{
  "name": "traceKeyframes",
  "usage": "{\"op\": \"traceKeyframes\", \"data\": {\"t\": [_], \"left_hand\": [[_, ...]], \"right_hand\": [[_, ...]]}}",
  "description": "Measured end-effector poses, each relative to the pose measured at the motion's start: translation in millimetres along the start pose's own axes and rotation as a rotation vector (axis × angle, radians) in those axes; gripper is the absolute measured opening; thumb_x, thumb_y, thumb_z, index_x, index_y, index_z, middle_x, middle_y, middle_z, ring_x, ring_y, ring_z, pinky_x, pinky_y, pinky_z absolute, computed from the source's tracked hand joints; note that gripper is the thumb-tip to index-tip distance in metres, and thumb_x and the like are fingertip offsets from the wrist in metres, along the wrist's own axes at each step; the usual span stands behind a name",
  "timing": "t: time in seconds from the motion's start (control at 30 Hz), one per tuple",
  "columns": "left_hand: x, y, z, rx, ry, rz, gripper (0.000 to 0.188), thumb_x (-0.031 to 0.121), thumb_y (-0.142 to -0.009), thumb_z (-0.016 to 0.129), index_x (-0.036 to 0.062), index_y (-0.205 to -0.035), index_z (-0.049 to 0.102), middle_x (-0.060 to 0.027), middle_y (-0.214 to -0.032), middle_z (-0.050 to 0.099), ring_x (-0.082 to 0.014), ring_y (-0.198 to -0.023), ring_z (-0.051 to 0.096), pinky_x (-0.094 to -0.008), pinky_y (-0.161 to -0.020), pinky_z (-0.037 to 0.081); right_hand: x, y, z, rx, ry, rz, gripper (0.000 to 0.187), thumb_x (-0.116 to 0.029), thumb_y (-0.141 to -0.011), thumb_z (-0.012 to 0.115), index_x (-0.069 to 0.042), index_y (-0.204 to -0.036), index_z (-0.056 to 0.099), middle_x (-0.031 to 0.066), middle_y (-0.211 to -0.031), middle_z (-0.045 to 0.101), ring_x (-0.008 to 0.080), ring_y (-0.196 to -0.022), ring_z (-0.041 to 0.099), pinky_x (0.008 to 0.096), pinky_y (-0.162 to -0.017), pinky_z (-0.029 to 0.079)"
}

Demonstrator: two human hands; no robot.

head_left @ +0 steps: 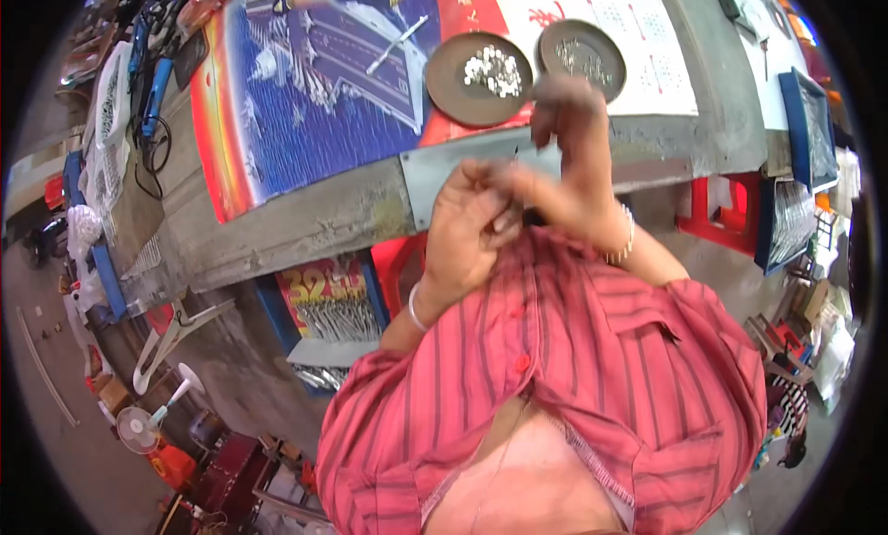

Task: Assembling small metal components by inserting pins into hardware pieces at a workbench.

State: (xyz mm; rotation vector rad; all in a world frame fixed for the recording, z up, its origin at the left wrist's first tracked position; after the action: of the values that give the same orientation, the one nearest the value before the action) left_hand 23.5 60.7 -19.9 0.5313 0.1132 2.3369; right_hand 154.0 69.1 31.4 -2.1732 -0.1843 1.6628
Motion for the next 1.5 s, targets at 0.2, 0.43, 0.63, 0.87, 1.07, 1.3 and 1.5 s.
{"op": "traceKeyframes", "data": {"t": [0.2, 0.43, 0.63, 0.87, 1.07, 1.3, 1.5], "left_hand": [[17.4, 0.4, -14.2, 0.124, -0.399, 0.059, 0.017, 0.006, -0.092, 0.053, 0.0028, -0.108, 0.055, -0.0062, -0.092, 0.059, -0.0079, -0.064, 0.049, -0.0196, -0.048, 0.037], [28.6, -24.8, -9.0, -0.051, -1.502, 0.179, 0.020, -0.001, -0.083, 0.057, 0.0007, -0.103, 0.062, -0.0085, -0.092, 0.060, -0.0164, -0.070, 0.057, -0.0283, -0.064, 0.046], [4.5, -55.0, 6.6, -0.299, -1.842, 0.366, 0.018, -0.001, -0.079, 0.058, 0.0023, -0.096, 0.062, -0.0127, -0.087, 0.055, -0.0315, -0.078, 0.060, -0.0392, -0.063, 0.047], [1.1, -62.2, 10.2, -0.487, -2.182, 0.392, 0.027, -0.004, -0.077, 0.054, 0.0060, -0.101, 0.062, -0.0107, -0.087, 0.051, -0.0307, -0.071, 0.060, -0.0402, -0.058, 0.048], [23.7, -42.0, -0.2, -0.513, -2.288, 0.333, 0.026, 0.004, -0.077, 0.055, 0.0050, -0.103, 0.058, -0.0113, -0.085, 0.047, -0.0270, -0.068, 0.060, -0.0392, -0.054, 0.048], [26.1, -37.2, 3.1, -0.318, -2.226, 0.291, 0.031, -0.004, -0.075, 0.053, 0.0078, -0.103, 0.060, -0.0118, -0.086, 0.049, -0.0328, -0.072, 0.060, -0.0423, -0.057, 0.048], [-15.2, -73.3, 21.9, -0.516, -2.220, 0.356, 0.024, -0.001, -0.077, 0.053, 0.0087, -0.099, 0.058, -0.0130, -0.089, 0.050, -0.0337, -0.070, 0.059, -0.0425, -0.057, 0.047]], "right_hand": [[44.4, 20.4, -65.0, 0.308, 0.058, 0.158, 0.030, -0.011, -0.086, 0.064, 0.000, -0.109, 0.048, 0.0040, -0.092, 0.054, 0.0093, -0.075, 0.049, 0.0221, -0.069, 0.043], [57.0, 63.5, -88.4, 0.144, 0.409, 0.086, 0.018, -0.014, -0.089, 0.059, 0.002, -0.095, 0.053, 0.0124, -0.087, 0.054, 0.0226, -0.076, 0.054, 0.0295, -0.071, 0.045], [70.5, 77.4, -87.2, 0.239, 0.384, 0.110, 0.009, -0.008, -0.087, 0.059, 0.000, -0.089, 0.054, 0.0134, -0.086, 0.056, 0.0252, -0.075, 0.055, 0.0310, -0.068, 0.046], [70.7, 72.7, -80.3, 0.241, 0.442, 0.119, 0.007, -0.005, -0.081, 0.062, -0.002, -0.085, 0.056, 0.0116, -0.083, 0.058, 0.0272, -0.076, 0.054, 0.0338, -0.069, 0.045], [68.8, 71.0, -80.8, 0.228, 0.475, 0.105, 0.008, -0.005, -0.079, 0.063, -0.002, -0.083, 0.057, 0.0112, -0.083, 0.058, 0.0278, -0.077, 0.054, 0.0345, -0.070, 0.044], [65.0, 68.4, -81.9, 0.189, 0.522, -0.054, 0.010, -0.007, -0.077, 0.065, -0.003, -0.081, 0.057, 0.0095, -0.079, 0.057, 0.0279, -0.073, 0.055, 0.0364, -0.070, 0.043], [60.4, 65.0, -80.2, 0.210, 0.535, -0.078, 0.011, -0.006, -0.076, 0.065, -0.004, -0.079, 0.055, 0.0088, -0.076, 0.057, 0.0271, -0.071, 0.056, 0.0364, -0.070, 0.042]]}}
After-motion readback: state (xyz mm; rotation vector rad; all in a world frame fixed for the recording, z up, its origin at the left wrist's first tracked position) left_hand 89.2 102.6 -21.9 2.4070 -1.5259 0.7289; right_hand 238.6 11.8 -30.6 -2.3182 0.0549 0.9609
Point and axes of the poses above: each hand's wrist, its own y-axis away from the middle knuckle, its own z-axis out of the palm, x = y × z, the point moved 5 cm from there along -y, towards the middle knuckle
